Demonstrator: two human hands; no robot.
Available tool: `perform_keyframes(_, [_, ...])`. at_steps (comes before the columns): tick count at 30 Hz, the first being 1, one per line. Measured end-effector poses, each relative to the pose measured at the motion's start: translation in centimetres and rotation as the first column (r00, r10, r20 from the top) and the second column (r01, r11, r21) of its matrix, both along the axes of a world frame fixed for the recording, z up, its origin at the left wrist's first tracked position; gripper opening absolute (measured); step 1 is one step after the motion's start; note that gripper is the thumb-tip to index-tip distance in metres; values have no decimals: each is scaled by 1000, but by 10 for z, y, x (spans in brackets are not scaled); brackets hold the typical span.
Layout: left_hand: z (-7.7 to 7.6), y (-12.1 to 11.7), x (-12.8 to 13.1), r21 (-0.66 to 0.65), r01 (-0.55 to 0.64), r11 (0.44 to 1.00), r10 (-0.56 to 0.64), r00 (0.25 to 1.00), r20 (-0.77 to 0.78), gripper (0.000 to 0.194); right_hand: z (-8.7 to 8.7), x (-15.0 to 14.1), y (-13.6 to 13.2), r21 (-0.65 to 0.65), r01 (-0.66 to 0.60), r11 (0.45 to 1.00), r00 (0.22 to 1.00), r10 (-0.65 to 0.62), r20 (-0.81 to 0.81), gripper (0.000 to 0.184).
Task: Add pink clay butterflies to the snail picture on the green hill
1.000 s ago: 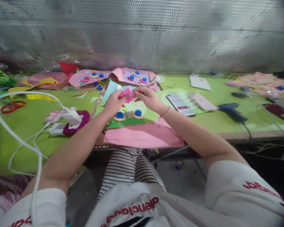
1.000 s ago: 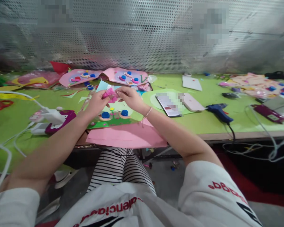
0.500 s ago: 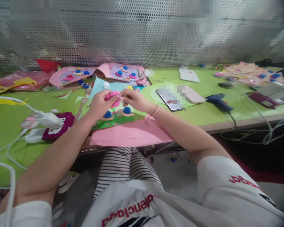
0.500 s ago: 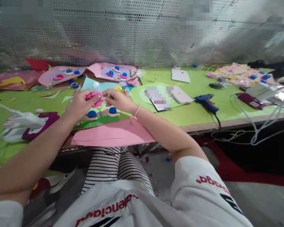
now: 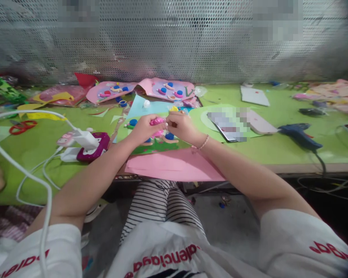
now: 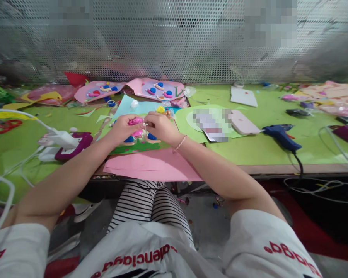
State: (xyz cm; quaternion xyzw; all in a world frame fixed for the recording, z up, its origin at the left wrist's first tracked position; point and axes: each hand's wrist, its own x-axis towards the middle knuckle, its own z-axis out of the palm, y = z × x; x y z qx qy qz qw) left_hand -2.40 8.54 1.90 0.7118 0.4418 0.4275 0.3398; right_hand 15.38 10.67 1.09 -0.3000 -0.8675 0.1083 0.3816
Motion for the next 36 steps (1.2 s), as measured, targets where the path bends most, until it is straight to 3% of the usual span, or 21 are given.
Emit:
perform_keyframes(8, [5, -1, -1, -82, -14, 997, 18, 999, 50, 41, -2, -1, 4, -137, -95, 986, 973, 63, -222, 9])
perform_keyframes(14, [1, -3, 4, -103, 6, 995, 0, 998, 57, 40, -5, -5, 1, -135, -79, 988, 979, 52, -195, 15])
perform_keyframes(22, [4, 1, 2, -111, 34, 993, -12, 982, 189, 37, -1, -4, -1, -119, -52, 991, 959, 16, -282, 5])
perform_keyframes(27, [0, 5, 0, -117, 43, 992, -9, 961, 275, 39, -1, -4, -3, -143, 29, 989, 939, -76, -335, 12])
perform_keyframes(32, [-3, 7, 0, -133, 51, 990, -9, 955, 297, 37, -1, -2, 0, -116, 3, 993, 964, -34, -265, 13])
perform_keyframes(36, [-1, 7, 1, -135, 36, 990, 7, 952, 306, 34, 2, 2, 3, -200, 3, 980, 965, -55, -257, 28])
